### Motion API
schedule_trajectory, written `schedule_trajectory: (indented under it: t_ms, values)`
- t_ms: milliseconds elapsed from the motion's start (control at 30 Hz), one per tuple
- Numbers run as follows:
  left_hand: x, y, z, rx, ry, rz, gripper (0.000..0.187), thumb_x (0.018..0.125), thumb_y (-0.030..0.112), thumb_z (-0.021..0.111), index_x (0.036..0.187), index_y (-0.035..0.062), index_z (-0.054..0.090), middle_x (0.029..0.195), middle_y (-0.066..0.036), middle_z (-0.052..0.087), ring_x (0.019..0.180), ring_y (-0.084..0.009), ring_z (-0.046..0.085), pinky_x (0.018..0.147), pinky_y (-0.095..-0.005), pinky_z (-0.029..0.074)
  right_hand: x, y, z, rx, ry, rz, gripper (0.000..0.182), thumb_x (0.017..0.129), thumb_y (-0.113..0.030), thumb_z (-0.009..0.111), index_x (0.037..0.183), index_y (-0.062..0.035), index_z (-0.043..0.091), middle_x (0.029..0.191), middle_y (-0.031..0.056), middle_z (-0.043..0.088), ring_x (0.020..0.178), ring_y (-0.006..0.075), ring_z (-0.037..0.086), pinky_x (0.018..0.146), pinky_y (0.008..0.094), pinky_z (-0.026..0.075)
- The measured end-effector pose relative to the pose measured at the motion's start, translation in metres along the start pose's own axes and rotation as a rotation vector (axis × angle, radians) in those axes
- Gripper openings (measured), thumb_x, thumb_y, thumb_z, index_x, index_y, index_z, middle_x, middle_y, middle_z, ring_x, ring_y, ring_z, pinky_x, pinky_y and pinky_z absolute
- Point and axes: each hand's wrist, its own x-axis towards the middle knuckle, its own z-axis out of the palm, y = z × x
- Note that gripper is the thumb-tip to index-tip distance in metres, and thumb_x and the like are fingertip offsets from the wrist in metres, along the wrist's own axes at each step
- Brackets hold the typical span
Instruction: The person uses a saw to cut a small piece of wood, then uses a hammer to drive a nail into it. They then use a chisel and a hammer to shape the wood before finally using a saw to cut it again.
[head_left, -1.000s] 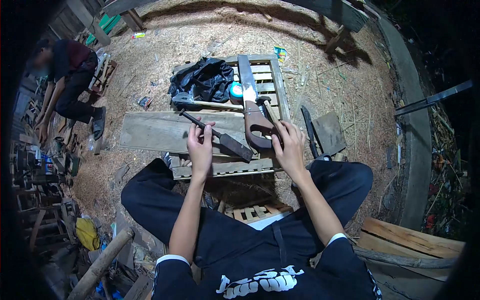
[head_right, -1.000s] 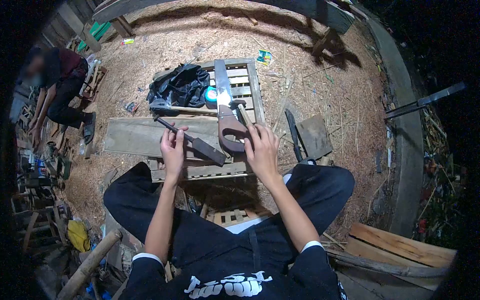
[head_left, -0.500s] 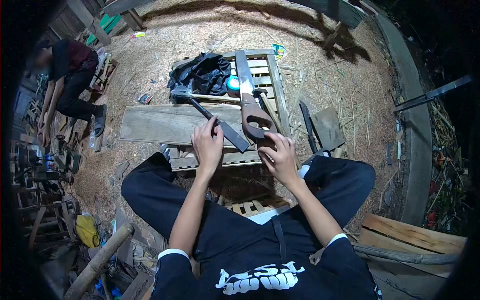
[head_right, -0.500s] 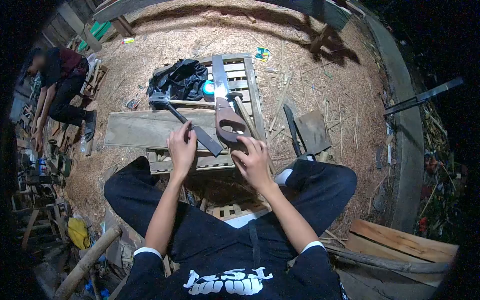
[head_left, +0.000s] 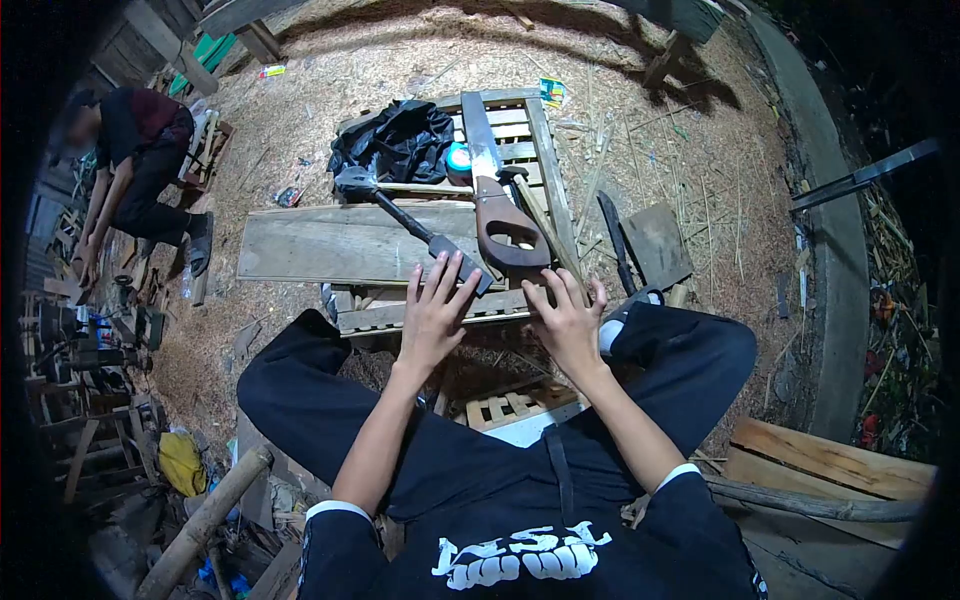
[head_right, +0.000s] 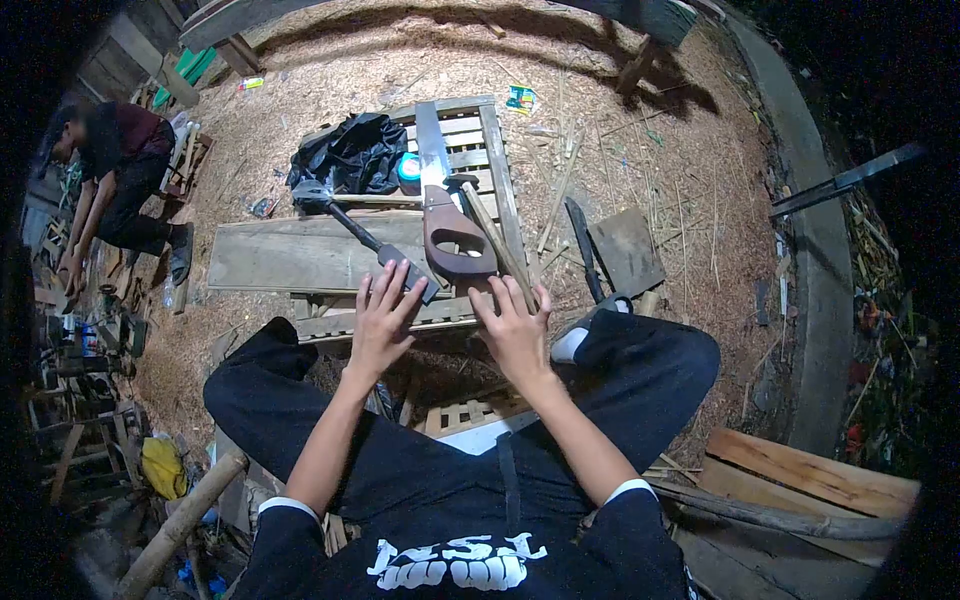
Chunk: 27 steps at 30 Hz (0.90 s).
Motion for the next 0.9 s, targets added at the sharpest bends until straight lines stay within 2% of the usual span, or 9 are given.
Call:
schedule_trajectory:
  t_ms: [33, 100, 233, 367, 533, 667, 800, 900]
  values:
    - [0.000, 0.000, 0.001, -0.003, 0.001, 0.002, 0.109, 0.060, 0.019, 0.091, 0.158, 0.0222, 0.043, 0.167, -0.013, 0.032, 0.156, -0.0326, 0.027, 0.126, -0.0569, 0.017, 0.000, 0.000, 0.002, -0.003, -0.001, 0.001, 0.053, 0.080, -0.020, 0.080, 0.131, -0.0197, 0.066, 0.138, 0.0055, 0.058, 0.136, 0.0244, 0.050, 0.114, 0.0583, 0.023]
    - [-0.002, -0.001, 0.002, 0.028, -0.007, 0.018, 0.107, 0.062, 0.018, 0.089, 0.158, 0.0225, 0.042, 0.167, -0.013, 0.033, 0.156, -0.0332, 0.026, 0.125, -0.0595, 0.017, 0.000, 0.000, 0.007, -0.105, 0.040, -0.033, 0.052, 0.082, -0.009, 0.074, 0.132, -0.0195, 0.065, 0.130, 0.0027, 0.061, 0.132, 0.0225, 0.053, 0.113, 0.0577, 0.023]
    - [-0.002, -0.002, 0.009, 0.086, 0.050, 0.047, 0.106, 0.063, 0.018, 0.086, 0.158, 0.0225, 0.042, 0.167, -0.013, 0.033, 0.156, -0.0339, 0.026, 0.125, -0.0631, 0.016, 0.000, -0.002, 0.015, -0.034, 0.082, 0.004, 0.055, 0.080, -0.002, 0.070, 0.132, -0.0199, 0.065, 0.124, 0.0009, 0.062, 0.127, 0.0206, 0.055, 0.111, 0.0571, 0.024]
    - [0.000, -0.003, 0.014, 0.078, 0.055, 0.045, 0.104, 0.063, 0.016, 0.085, 0.158, 0.0213, 0.043, 0.166, -0.012, 0.034, 0.156, -0.0341, 0.027, 0.125, -0.0646, 0.015, 0.000, 0.002, 0.024, -0.058, 0.100, 0.001, 0.056, 0.077, -0.002, 0.072, 0.130, -0.0190, 0.066, 0.124, 0.0006, 0.063, 0.128, 0.0211, 0.054, 0.104, 0.0537, 0.027]
    - [0.015, 0.003, 0.033, 0.189, 0.187, 0.057, 0.104, 0.063, 0.016, 0.084, 0.158, 0.0188, 0.043, 0.165, -0.012, 0.037, 0.156, -0.0334, 0.029, 0.124, -0.0660, 0.015, 0.014, 0.017, 0.020, -0.079, 0.086, 0.017, 0.057, 0.076, 0.001, 0.071, 0.130, -0.0198, 0.066, 0.127, 0.0000, 0.063, 0.128, 0.0210, 0.055, 0.101, 0.0554, 0.029]
    - [0.022, 0.005, 0.025, 0.126, 0.146, 0.032, 0.102, 0.065, 0.017, 0.084, 0.158, 0.0173, 0.043, 0.165, -0.012, 0.037, 0.155, -0.0340, 0.029, 0.123, -0.0686, 0.014, 0.020, 0.031, 0.026, -0.084, 0.144, -0.022, 0.056, 0.077, 0.001, 0.071, 0.129, -0.0197, 0.067, 0.128, -0.0001, 0.063, 0.127, 0.0210, 0.056, 0.101, 0.0545, 0.030]
    - [0.021, 0.004, 0.036, 0.228, 0.216, 0.055, 0.095, 0.069, 0.015, 0.079, 0.158, 0.0171, 0.044, 0.166, -0.012, 0.036, 0.155, -0.0341, 0.029, 0.122, -0.0718, 0.012, 0.021, 0.033, 0.027, -0.021, 0.136, -0.054, 0.054, 0.079, 0.000, 0.070, 0.129, -0.0191, 0.067, 0.127, -0.0003, 0.064, 0.127, 0.0196, 0.055, 0.101, 0.0522, 0.029]
    - [0.015, 0.005, 0.041, 0.217, 0.185, 0.034, 0.095, 0.069, 0.014, 0.079, 0.157, 0.0174, 0.044, 0.166, -0.011, 0.037, 0.155, -0.0337, 0.030, 0.121, -0.0723, 0.013, 0.019, 0.037, 0.033, -0.068, 0.131, -0.085, 0.052, 0.079, -0.002, 0.070, 0.129, -0.0184, 0.066, 0.127, -0.0005, 0.063, 0.127, 0.0192, 0.055, 0.101, 0.0513, 0.029]
